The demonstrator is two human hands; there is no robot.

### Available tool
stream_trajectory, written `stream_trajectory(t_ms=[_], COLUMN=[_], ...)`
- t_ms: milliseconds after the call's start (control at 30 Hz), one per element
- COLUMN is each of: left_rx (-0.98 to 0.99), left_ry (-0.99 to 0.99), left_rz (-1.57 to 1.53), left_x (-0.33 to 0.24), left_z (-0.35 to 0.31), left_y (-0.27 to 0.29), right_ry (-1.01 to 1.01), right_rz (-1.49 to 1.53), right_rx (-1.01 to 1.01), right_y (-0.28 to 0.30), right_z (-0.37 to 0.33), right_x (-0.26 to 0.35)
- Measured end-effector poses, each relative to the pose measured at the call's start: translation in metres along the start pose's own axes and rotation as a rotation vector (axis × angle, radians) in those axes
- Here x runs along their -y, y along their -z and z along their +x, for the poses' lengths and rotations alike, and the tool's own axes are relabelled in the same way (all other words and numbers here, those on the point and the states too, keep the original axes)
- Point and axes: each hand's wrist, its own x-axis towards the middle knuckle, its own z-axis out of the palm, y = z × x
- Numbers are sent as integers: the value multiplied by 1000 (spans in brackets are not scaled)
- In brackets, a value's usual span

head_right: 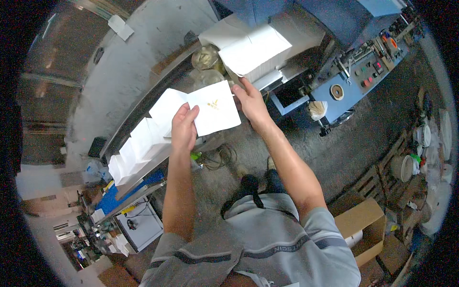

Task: Inspecting and packing stacks of white napkins from a machine into a large cardboard box.

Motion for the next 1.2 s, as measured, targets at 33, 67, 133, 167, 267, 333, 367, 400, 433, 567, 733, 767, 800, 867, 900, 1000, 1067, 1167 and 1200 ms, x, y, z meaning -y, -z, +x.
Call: stream_trajectory(t_ms=[33,67,133,167,267,333,367,400,433,567,733,767,800,867,900,1000,1067,1167,1200], left_rx=[9,7,0,-4,3,-3,-3,-5,-7,-6,11,12,4,-1,6,-1,-45,39,98], left_ry=[1,6,-6,-4,-3,7,8,17,26,52,76,74,47,17,-55,-189,-256,-448,-584], left_rz=[5,3,5,3,8,15,12,21,30,35,155,152,221,287,364,561,744,983,972], left_x=[0,0,0,0,1,2,2,2,2,3,2,3,6,7,7,-2,-20,-36,-41], left_z=[1,1,2,2,3,4,5,5,5,9,9,9,11,13,16,35,45,78,86], left_y=[-1,-3,-7,-7,-6,-7,-8,-9,-9,-10,-20,-19,-18,-19,-22,-26,-42,-51,-54], right_ry=[11,6,-41,-29,-34,-39,-43,-44,-36,26,119,150,152,233,236,289,341,292,290], right_rz=[66,64,163,135,81,33,-11,-14,-51,-128,-231,-270,-272,-243,-246,-206,-116,-196,-200], right_rx=[-5,-8,76,63,88,99,111,110,123,177,39,-9,-8,-88,-88,-133,-123,-184,-174], right_y=[3,7,15,14,8,12,13,13,13,17,24,23,22,20,20,18,17,18,14], right_z=[5,9,14,12,4,7,8,8,8,11,22,21,21,21,23,27,28,28,28], right_x=[-8,-11,-13,-11,1,0,0,0,1,-2,-15,-15,-15,-18,-20,-26,-27,-31,-31])
